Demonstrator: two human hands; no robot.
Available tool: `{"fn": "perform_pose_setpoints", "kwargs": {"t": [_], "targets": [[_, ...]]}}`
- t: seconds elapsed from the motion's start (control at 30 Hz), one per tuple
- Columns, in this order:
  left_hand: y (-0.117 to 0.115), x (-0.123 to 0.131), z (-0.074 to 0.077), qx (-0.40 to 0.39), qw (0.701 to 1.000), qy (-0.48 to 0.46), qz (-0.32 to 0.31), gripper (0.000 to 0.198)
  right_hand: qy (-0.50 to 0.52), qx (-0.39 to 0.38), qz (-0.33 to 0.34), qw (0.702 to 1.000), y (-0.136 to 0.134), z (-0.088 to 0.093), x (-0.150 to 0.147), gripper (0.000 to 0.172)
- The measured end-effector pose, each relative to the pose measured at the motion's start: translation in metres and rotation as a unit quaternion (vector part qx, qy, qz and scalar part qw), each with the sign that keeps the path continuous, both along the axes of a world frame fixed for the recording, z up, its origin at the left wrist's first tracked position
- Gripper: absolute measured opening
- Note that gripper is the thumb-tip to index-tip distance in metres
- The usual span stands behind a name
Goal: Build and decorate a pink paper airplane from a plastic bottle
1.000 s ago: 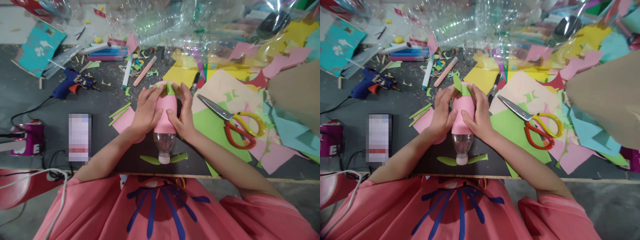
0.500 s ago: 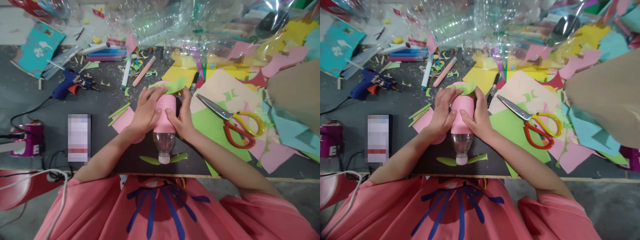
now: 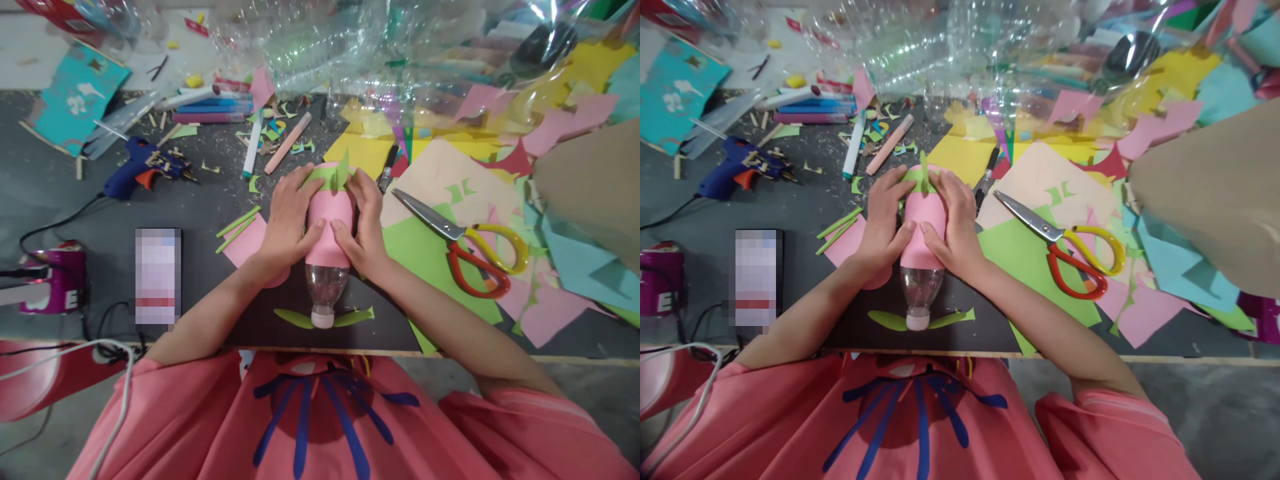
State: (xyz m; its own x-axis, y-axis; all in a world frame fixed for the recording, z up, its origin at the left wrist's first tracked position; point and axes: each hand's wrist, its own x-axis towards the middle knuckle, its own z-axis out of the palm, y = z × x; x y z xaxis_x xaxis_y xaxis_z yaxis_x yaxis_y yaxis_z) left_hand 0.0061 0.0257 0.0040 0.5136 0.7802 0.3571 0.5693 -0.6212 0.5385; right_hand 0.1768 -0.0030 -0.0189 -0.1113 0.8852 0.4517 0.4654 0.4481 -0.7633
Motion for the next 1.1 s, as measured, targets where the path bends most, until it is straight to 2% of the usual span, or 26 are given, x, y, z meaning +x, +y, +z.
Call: {"fn": "perform_pose_setpoints", "kwargs": {"t": [0.17,0.4,0.77,1.1], "targets": [[0.0003,0.0014,-0.0004,0.010,1.000,-0.008,-0.009,0.056,-0.010,-0.027,0.001,1.000,0.0000,-0.0004,0.0015,0.071],[0.0030,0.0011,-0.0072,0.010,1.000,0.007,-0.020,0.062,-0.016,-0.009,0.021,1.000,-0.0002,0.0029,0.0014,0.067],[0.0000,0.0018,-0.0031,-0.007,1.000,0.001,-0.011,0.065,-0.055,0.001,0.011,0.998,0.0018,0.0059,0.0011,0.057],[-0.0030,0.0007,-0.0025,-0.022,1.000,0.004,-0.001,0.061,-0.079,-0.014,0.015,0.997,0.0020,0.0089,0.0035,0.057]]}}
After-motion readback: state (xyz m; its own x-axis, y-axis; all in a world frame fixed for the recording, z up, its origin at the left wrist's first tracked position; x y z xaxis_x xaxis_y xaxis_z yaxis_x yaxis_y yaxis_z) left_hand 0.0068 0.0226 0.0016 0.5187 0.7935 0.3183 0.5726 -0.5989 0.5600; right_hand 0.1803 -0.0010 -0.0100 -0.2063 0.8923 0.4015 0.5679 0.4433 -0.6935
